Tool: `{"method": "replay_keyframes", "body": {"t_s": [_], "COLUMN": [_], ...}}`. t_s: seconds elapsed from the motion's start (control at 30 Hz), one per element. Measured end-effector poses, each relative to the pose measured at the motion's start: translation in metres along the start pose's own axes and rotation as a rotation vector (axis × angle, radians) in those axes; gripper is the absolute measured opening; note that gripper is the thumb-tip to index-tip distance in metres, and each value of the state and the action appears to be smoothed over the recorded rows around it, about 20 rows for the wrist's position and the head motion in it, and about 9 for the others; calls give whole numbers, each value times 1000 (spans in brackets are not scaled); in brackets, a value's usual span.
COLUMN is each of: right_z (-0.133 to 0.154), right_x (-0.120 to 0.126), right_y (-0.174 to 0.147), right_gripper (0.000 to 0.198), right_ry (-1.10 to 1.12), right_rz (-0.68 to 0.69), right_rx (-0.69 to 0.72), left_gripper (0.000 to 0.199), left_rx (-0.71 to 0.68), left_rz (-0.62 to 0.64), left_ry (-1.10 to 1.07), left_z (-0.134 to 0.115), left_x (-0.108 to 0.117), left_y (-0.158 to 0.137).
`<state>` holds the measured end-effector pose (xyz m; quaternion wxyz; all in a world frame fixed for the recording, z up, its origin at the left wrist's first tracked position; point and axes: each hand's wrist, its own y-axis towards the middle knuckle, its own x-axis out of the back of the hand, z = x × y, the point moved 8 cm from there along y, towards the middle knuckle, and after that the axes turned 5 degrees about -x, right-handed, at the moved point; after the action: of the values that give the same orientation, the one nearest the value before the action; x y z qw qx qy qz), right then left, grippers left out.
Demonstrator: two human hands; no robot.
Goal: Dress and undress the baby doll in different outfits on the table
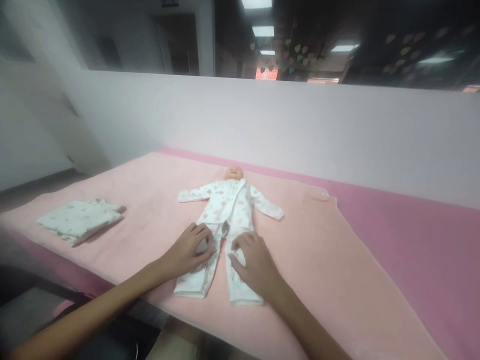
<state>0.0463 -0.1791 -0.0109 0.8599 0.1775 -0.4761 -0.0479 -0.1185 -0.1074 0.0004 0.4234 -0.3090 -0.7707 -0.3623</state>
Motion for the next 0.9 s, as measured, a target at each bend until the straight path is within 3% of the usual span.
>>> {"method": "replay_keyframes", "body": {"t_s": [0.13,0.23,0.33,0.47,0.63,0.77,0.9], "right_z": [-18,-41,-53,-52,-24,-2,-11], "right_x": [1,-2,-4,-2,15,18,17], "right_y": [-4,-12,-18,-22,-13,16,60], "right_gripper": [26,33,35,37,38,27,26], "right_ry": [-104,16,160,105,-133,-126,-45], "right_rz": [-172,-136,-64,-25,-221,-300,-247], "right_rx": [-273,-479,-560,-565,-351,-202,-249], "left_gripper": [19,23,23,24,22,29,18], "left_rx": [116,117,67,49,74,29,-34], "left_rz": [-77,-92,-115,-123,-116,-201,-153], "left_ry": [36,26,24,8,96,261,276], "left_z": [6,9,9,6,1,4,15], "left_x": [-10,-16,-17,-14,1,17,13], "left_y": [-3,-6,-7,-9,0,28,54]}}
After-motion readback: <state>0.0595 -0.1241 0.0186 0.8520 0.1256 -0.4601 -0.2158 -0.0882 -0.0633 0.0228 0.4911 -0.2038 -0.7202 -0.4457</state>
